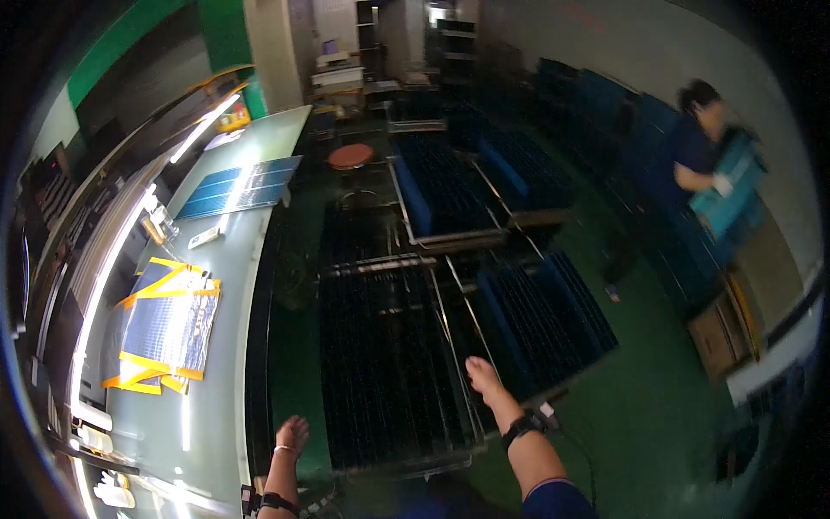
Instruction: The recorder is inspecting blue and black patterned panels at a workbench, sorting them, and loading them into vertical racks in a factory setting.
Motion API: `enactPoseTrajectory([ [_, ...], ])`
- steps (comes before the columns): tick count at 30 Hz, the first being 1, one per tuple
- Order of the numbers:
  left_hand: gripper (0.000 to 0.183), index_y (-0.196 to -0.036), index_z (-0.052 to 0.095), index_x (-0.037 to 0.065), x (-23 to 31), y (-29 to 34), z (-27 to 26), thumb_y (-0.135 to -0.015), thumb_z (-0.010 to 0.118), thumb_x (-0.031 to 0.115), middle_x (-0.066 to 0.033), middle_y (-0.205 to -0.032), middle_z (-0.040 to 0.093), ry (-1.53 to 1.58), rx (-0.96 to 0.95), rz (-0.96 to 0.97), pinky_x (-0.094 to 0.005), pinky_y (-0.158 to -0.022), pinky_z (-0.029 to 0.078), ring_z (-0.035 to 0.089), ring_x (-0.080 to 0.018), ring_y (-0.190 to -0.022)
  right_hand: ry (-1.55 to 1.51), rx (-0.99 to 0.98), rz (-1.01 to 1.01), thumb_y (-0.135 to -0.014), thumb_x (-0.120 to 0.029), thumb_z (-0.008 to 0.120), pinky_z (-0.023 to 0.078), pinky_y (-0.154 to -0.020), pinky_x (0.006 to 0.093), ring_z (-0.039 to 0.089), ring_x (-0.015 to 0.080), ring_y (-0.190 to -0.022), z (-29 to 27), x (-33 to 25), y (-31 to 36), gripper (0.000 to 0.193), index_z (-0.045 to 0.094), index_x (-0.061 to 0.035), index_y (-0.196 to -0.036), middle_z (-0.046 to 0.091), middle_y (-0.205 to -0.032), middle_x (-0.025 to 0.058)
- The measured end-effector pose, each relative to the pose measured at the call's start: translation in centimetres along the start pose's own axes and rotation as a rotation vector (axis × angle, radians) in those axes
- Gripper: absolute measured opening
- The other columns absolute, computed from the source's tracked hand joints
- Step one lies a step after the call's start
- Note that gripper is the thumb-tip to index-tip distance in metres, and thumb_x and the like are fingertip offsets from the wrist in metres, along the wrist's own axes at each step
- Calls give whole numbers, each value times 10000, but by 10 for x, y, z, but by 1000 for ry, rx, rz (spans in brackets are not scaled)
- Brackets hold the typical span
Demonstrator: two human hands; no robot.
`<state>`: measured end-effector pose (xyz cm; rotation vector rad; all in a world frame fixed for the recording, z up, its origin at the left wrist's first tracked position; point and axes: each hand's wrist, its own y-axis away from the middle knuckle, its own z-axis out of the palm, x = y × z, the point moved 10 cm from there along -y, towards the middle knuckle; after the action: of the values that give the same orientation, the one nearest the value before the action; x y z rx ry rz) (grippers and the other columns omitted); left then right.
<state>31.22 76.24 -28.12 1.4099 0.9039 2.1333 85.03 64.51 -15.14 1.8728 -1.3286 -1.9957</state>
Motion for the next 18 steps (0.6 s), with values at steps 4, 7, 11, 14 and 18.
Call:
enactPoseTrajectory([
  [4,432,-1202,505,38,-5,-43,59,-901,531,347,-109,-1172,551,-222,28,-22,-356,-861,410,521,-229,-1060,222,91,-67,-943,-414,438,351,-1000,405,379,282,-1278,4,13,-120,574,309,-113,-1415,369,-1414,131],
  [7,418,-1187,514,47,-8,-80,72,-920,505,368,-96,-1165,557,-280,-50,-13,-347,-893,405,524,-207,-1072,-156,24,104,-944,-426,402,269,-1058,439,333,343,-1306,39,35,-173,600,252,-114,-1434,326,-1437,165],
  [11,412,-1046,601,38,-23,-86,128,-941,460,411,-66,-957,648,-132,-160,-80,-313,-738,498,611,-172,-888,303,257,41,-949,-449,380,318,-1015,437,406,348,-1246,14,71,-240,577,326,-94,-1401,446,-1340,181],
  [14,454,-1032,611,23,-20,-87,126,-935,452,438,-80,-944,652,-149,-54,-165,-342,-734,509,620,-199,-856,-241,247,-145,-932,-513,365,332,-1000,417,420,340,-1240,31,47,-216,630,380,-57,-1367,488,-1298,193],
  [18,427,-1035,629,49,-41,-116,111,-925,450,421,-78,-901,664,-166,7,-199,-367,-695,520,632,-228,-769,-219,86,-27,-952,-502,351,452,-857,317,582,211,-957,20,91,-256,576,555,-21,-1194,608,-1075,114],
])
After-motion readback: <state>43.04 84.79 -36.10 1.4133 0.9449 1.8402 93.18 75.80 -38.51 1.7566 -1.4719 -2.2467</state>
